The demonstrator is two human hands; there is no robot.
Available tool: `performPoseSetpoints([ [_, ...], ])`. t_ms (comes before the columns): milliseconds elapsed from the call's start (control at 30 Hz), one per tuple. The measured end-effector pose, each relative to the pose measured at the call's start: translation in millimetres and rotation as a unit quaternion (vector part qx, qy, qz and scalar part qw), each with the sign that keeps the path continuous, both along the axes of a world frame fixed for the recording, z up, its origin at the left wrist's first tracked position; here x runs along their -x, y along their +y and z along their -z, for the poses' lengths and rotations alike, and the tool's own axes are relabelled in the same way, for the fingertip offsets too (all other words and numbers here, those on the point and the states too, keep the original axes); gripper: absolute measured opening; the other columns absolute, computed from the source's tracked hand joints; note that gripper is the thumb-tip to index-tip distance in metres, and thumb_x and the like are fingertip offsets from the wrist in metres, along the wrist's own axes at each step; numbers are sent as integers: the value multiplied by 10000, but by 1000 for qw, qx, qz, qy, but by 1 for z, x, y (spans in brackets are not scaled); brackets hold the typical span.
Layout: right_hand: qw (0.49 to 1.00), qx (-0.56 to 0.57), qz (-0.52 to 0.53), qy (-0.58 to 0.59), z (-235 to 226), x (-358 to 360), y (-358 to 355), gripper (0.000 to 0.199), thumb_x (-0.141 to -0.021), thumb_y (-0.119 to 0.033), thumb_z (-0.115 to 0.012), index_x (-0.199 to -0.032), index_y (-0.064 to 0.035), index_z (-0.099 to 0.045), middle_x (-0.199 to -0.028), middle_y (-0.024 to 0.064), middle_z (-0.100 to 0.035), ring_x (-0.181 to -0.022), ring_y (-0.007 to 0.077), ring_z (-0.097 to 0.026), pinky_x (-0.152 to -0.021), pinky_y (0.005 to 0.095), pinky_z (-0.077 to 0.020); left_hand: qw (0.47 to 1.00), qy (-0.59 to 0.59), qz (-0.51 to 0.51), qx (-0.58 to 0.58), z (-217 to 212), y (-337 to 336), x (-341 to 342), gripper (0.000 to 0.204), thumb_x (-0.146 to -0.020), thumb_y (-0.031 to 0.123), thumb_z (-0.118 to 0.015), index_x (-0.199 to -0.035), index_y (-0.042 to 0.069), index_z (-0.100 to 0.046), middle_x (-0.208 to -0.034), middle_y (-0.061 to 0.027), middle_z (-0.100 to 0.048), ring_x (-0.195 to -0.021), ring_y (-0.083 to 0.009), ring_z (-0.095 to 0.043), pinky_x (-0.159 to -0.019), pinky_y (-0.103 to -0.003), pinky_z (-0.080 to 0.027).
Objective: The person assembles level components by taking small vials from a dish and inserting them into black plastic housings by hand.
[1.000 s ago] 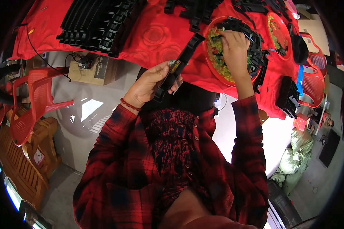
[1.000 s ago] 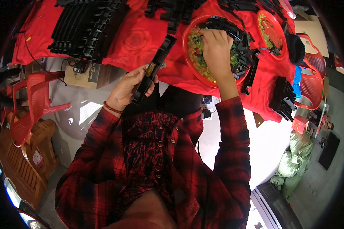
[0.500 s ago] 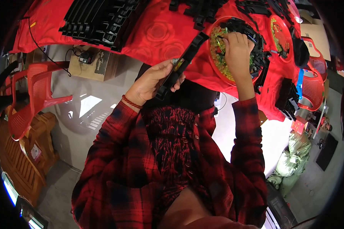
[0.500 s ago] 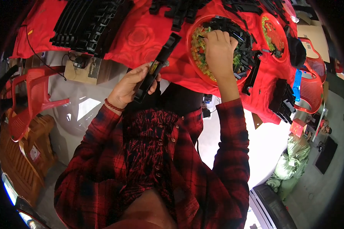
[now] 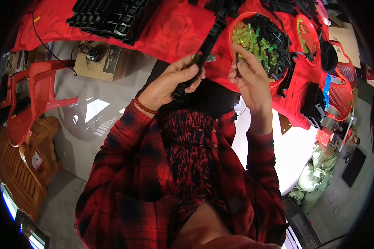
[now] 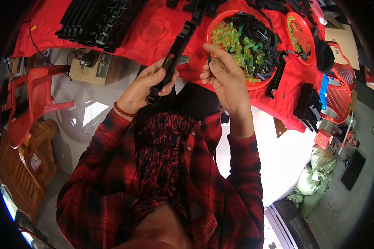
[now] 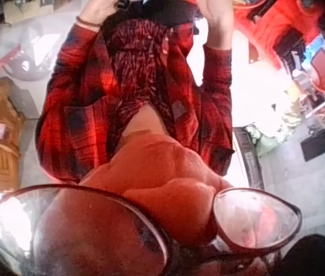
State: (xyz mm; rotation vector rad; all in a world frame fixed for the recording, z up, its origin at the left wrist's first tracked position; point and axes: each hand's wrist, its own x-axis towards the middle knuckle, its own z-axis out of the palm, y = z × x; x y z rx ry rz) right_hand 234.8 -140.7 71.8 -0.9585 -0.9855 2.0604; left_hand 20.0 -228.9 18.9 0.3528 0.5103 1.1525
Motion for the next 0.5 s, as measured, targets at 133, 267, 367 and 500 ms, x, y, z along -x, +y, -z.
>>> performPoseSetpoints([
  [133,999,-8,-30,-42,-3,-1,-20,287,-1006,-113,-514,-1253,23,-567,-898,89,-659,-786,172,-676,-694,271,-540,996,90,15,-9,-16,-9,0,504,-934,123,-619,-1379,-21,-434,-977,-51,-588,-686,-87,-495,-582,-219,-388],
  [267,993,-41,-6,-109,-8,2,-45,224,-996,-111,-524,-1149,35,-598,-910,142,-705,-767,203,-708,-661,270,-562,990,134,37,16,-19,-23,-6,489,-917,104,-626,-1355,-26,-451,-974,-45,-589,-697,-86,-508,-588,-219,-391],
  [367,989,-71,13,-128,-9,5,-65,198,-995,-111,-522,-1104,36,-600,-923,150,-707,-778,196,-705,-683,276,-563,991,126,32,17,-17,-36,-11,465,-912,131,-648,-1319,-21,-480,-973,-43,-589,-705,-83,-517,-581,-213,-392],
  [500,980,-104,42,-162,2,5,-91,208,-1002,-90,-507,-1140,45,-586,-928,165,-707,-793,201,-711,-711,269,-560,989,138,49,5,-14,-52,-19,431,-917,150,-652,-1288,-11,-502,-986,-54,-611,-696,-72,-523,-559,-200,-394],
])
